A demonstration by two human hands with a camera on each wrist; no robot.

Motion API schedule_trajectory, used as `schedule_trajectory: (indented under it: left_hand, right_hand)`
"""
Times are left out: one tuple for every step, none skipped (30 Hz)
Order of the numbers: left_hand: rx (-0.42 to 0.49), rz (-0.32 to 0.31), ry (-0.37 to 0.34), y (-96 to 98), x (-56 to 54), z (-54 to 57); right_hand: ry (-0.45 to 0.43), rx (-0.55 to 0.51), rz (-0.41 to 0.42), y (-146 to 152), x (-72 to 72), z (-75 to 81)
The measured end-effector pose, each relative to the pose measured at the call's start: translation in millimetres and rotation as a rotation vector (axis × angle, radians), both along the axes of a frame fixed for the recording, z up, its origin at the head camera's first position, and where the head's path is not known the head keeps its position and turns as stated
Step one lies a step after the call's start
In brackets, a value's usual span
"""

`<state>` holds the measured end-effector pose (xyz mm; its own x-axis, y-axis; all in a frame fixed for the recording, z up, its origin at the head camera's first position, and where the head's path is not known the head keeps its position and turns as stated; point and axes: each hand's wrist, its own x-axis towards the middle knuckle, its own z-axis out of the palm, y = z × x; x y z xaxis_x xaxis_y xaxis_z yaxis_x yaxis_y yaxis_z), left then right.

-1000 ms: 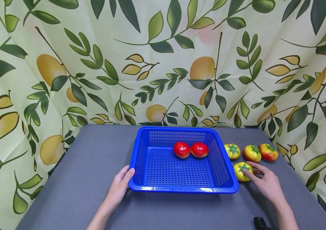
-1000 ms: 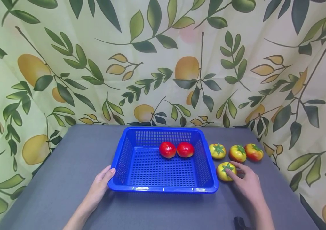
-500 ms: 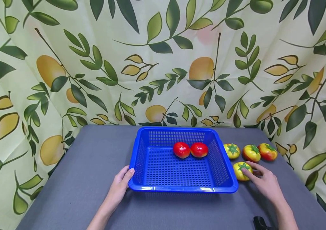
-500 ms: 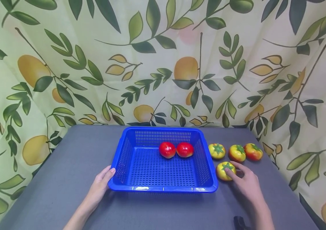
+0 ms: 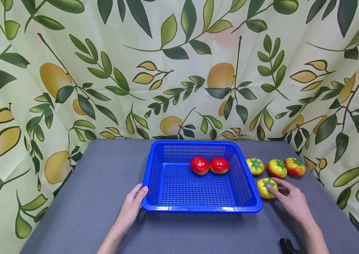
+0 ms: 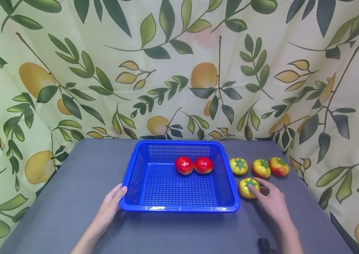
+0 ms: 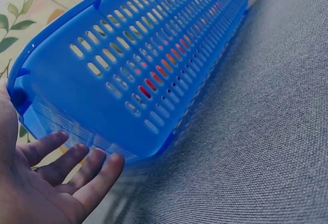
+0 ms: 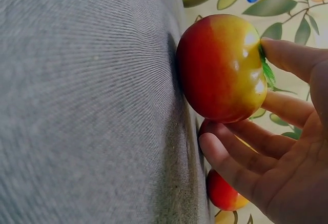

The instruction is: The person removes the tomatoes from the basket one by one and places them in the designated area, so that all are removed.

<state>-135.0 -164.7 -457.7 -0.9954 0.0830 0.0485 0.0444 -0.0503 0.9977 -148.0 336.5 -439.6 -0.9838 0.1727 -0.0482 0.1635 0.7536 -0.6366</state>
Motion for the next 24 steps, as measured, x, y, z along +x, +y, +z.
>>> schedule_trajectory:
  left_hand:
    - [0.004,-0.001,-0.001,-0.1,0.1,0.1]
    - [0.008,-0.001,-0.002,-0.1,0.2,0.2]
    - [0.008,-0.001,-0.002,-0.1,0.2,0.3]
    - [0.008,-0.001,-0.002,-0.1,0.3,0.3]
    - [0.008,0.001,-0.003,-0.1,0.4,0.4]
    - [0.004,0.003,-0.003,-0.1,0.6,0.3]
    - [0.002,0.003,-0.004,-0.1,0.8,0.2]
    - [-0.001,0.005,-0.005,-0.1,1.0,0.0]
    - [-0.005,0.007,-0.003,-0.1,1.3,-0.1]
    - [-0.009,0.010,-0.002,-0.1,1.6,-0.1]
    - [-0.013,0.012,-0.001,-0.1,1.9,-0.2]
    - [-0.016,0.014,0.002,-0.1,2.1,-0.2]
    - [-0.014,0.014,0.004,-0.1,2.3,-0.2]
    - [-0.014,0.016,0.006,-0.1,2.5,-0.1]
    - [-0.012,0.017,0.006,-0.1,2.5,-0.1]
    - [-0.009,0.017,0.005,-0.1,2.4,-0.2]
    - [-0.004,0.016,0.003,-0.1,2.3,-0.3]
    - [0.001,0.014,0.002,-0.1,2.1,-0.5]
    - [0.005,0.013,0.001,-0.1,1.9,-0.5]
    - [0.008,0.011,0.000,-0.1,1.7,-0.7]
    - [0.010,0.010,-0.001,-0.1,1.4,-0.8]
    - [0.011,0.008,0.001,0.0,1.3,-0.8]
    - [0.012,0.006,0.003,0.0,1.1,-0.9]
    - [0.012,0.006,0.005,0.0,1.0,-0.9]
  right_hand:
    - [-0.001,0.001,-0.001,0.0,-0.4,-0.2]
    - [-0.001,0.002,-0.001,-0.1,-0.7,-0.5]
    - [0.000,0.004,-0.001,-0.1,-1.0,-0.8]
    - [0.001,0.006,-0.001,-0.1,-1.2,-1.1]
    - [0.001,0.008,-0.001,0.0,-1.5,-1.3]
    - [0.001,0.009,-0.001,-0.1,-1.6,-1.6]
    - [0.002,0.009,-0.001,-0.2,-1.7,-1.8]
    - [0.003,0.009,-0.001,-0.3,-1.7,-2.0]
    - [0.003,0.008,0.000,-0.4,-1.8,-2.1]
    - [0.003,0.006,0.000,-0.6,-1.9,-2.2]
    - [0.002,0.005,0.000,-0.7,-2.0,-2.3]
    - [0.005,0.005,-0.001,-1.0,-2.0,-2.5]
    - [0.007,0.005,-0.001,-1.1,-2.1,-2.6]
    - [0.013,0.007,0.000,-1.1,-2.3,-2.6]
    - [0.020,0.007,0.000,-1.4,-2.2,-2.8]
    - [0.028,0.008,0.001,-1.4,-2.0,-2.9]
    - [0.040,0.006,0.000,-1.6,-1.6,-3.1]
    - [0.056,0.004,-0.003,-2.0,-1.0,-3.1]
    - [0.077,0.001,-0.005,-2.2,-0.4,-3.1]
    - [0.099,-0.002,-0.008,-2.5,0.2,-3.1]
    - [0.124,-0.009,-0.011,-2.9,0.8,-3.1]
    - [0.148,-0.013,-0.015,-3.0,1.2,-3.0]
    - [0.172,-0.016,-0.022,-3.2,1.7,-2.9]
    - [0.192,-0.017,-0.028,-3.2,2.0,-2.8]
